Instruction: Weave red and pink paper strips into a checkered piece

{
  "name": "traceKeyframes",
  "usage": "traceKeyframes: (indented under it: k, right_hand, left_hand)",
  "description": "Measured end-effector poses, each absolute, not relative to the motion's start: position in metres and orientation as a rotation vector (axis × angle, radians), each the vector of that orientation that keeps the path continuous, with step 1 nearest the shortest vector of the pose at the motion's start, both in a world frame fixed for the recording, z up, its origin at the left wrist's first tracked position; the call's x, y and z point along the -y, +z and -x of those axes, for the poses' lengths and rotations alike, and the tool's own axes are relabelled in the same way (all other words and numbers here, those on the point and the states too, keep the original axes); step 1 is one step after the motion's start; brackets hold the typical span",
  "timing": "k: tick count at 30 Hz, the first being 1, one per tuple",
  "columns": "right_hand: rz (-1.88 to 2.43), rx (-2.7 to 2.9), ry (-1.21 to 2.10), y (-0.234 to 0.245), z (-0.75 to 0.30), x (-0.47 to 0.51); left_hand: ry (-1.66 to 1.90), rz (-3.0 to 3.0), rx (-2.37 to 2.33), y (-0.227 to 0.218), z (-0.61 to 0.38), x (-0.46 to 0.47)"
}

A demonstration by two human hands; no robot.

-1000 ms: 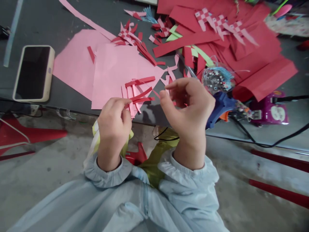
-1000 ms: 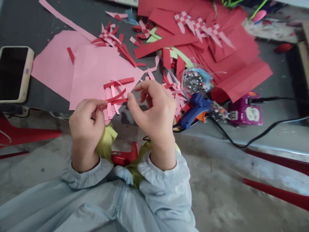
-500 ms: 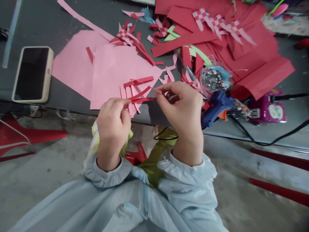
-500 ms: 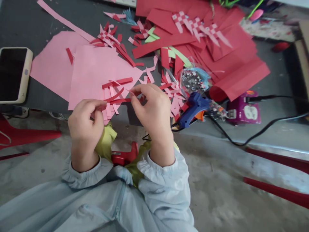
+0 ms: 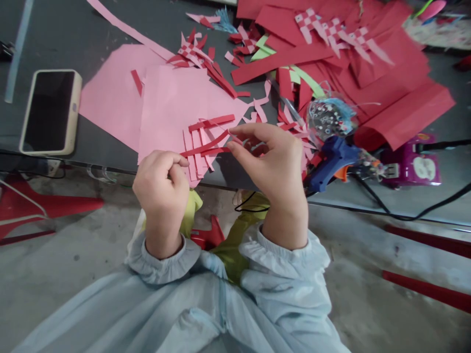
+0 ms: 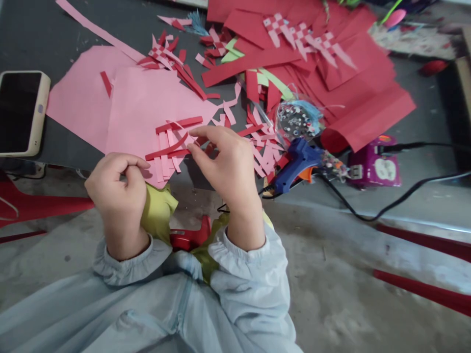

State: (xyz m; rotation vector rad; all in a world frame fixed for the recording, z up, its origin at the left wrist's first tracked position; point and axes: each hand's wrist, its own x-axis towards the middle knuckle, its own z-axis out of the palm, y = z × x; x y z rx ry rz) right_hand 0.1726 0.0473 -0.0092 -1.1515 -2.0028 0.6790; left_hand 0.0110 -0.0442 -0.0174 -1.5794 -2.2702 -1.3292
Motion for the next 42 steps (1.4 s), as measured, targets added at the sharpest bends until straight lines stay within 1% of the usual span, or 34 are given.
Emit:
traceKeyframes:
  k: [4, 9, 14, 17, 21, 25, 28, 35, 42]
  right_hand:
    - [1.136, 1.977, 0.662, -0.013, -0.17, -0.049]
    - [1.144, 1.998, 0.629, -0.012, -0.169, -0.05]
    - [1.146, 2.086, 0.42, 0.0, -0.174, -0.043]
    - [1.03, 2.092, 0.265, 0.006, -0.175, -0.036]
    - [0.774, 2.249, 0.168, 0.007, -0.169, -0.026]
    - [0.816, 2.496, 0.157, 0.0, -0.159, -0.021]
    - [0.837, 2.566, 0.161, -0.003, -0.155, -0.021]
    - [0.909, 2.608, 0.144, -0.003, -0.153, -0.021]
    - [0.913, 2.538, 0.175, -0.003, -0.156, -0.023]
  left_hand:
    - [-1.269, 1.572, 2.291, -0.019, -0.008, 0.043]
    - [-1.103, 1.639, 2.315, -0.019, -0.007, 0.042]
    - [-1.047, 1.854, 2.257, -0.014, -0.007, 0.047]
    - [-1.027, 1.939, 2.23, -0.012, -0.005, 0.05]
    - [-1.013, 1.999, 2.2, -0.014, -0.002, 0.052]
    - [-0.988, 2.012, 2.198, -0.015, 0.002, 0.052]
    - [-0.984, 2.017, 2.207, -0.014, 0.004, 0.053]
    - [-1.023, 2.028, 2.213, -0.015, 0.006, 0.054]
    - [-1.039, 2.029, 2.205, -0.015, 0.006, 0.055]
